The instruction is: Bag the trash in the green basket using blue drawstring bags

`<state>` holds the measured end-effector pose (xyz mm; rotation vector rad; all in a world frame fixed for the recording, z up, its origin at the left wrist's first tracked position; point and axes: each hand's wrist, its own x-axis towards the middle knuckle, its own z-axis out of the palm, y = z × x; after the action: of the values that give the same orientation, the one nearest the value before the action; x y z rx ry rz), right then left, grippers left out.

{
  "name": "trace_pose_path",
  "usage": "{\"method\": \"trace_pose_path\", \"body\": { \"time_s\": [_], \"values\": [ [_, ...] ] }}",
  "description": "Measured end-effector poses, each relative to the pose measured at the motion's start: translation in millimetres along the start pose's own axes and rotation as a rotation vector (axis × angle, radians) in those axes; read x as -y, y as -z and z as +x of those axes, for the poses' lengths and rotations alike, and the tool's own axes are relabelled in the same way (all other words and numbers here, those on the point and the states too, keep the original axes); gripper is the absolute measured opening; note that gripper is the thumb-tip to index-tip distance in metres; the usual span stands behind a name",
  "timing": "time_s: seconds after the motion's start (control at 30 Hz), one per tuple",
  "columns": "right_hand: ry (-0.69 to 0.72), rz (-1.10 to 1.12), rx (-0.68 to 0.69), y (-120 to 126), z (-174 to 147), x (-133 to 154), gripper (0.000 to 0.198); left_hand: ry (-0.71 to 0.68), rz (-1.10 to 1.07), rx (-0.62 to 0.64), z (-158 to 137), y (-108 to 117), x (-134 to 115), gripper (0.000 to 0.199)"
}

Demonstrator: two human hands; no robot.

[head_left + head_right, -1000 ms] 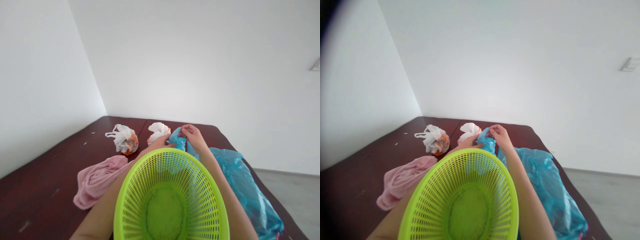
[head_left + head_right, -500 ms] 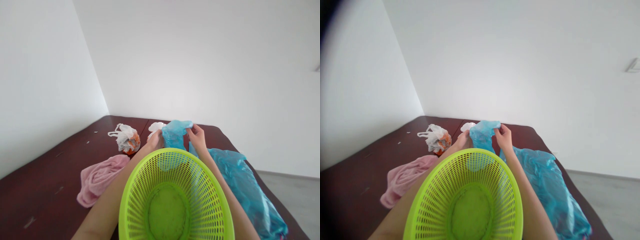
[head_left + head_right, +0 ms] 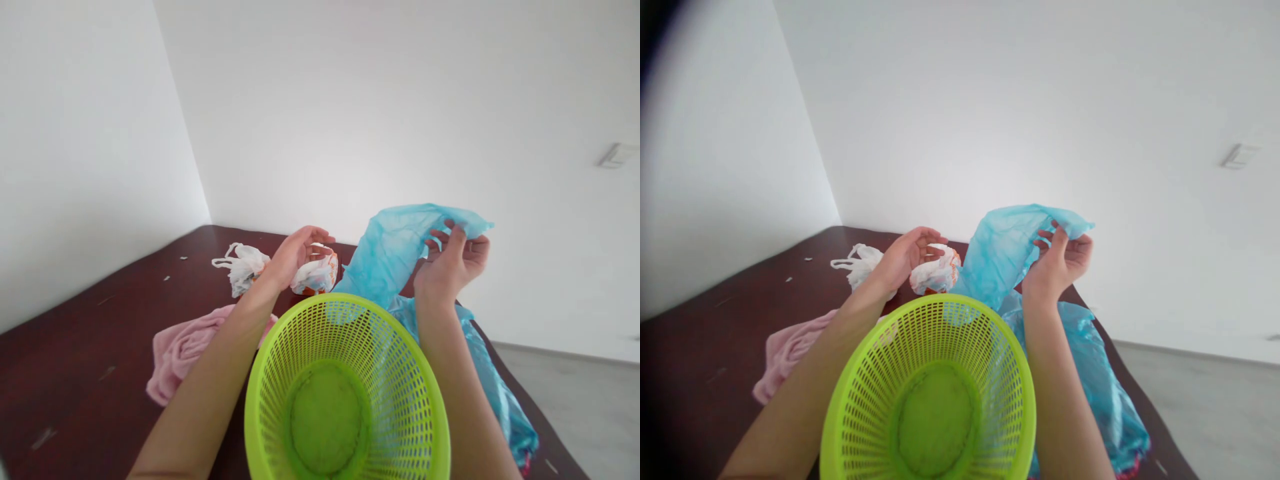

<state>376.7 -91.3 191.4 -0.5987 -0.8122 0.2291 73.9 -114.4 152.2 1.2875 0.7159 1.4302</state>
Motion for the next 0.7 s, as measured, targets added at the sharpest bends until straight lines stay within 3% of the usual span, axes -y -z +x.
{"method": "trace_pose_path", "body": {
  "time_s": [0.1, 0.2, 0.4, 0.53, 0.6, 0.7],
  "values": [
    [0.098, -0.017, -0.065, -10, 10, 12, 0.031, -0.058, 0.043, 0.023, -7, 2, -16, 0.047],
    [0.29, -0.061, -0.136, -2, 20, 35, 0.03, -0.132, 0.07, -0.018, -13, 4, -30, 0.049],
    [0.517, -0.142, -0.245, 62, 43, 106, 0.035, -0.239, 0.038, -0.114, -32, -6, -65, 0.053],
    [0.707, -0.311, -0.225, 111, 55, 158, 0.043, -0.445, 0.041, -0.231, -79, -31, -106, 0.046],
    [0.802, -0.524, -0.099, 127, 56, 183, 0.046, -0.525, 0.133, -0.164, -106, -53, -120, 0.046],
    [0.876, -0.742, 0.093, 134, 51, 215, 0.044, -0.417, 0.45, 0.178, -131, -99, -115, 0.042]
  ]
}}
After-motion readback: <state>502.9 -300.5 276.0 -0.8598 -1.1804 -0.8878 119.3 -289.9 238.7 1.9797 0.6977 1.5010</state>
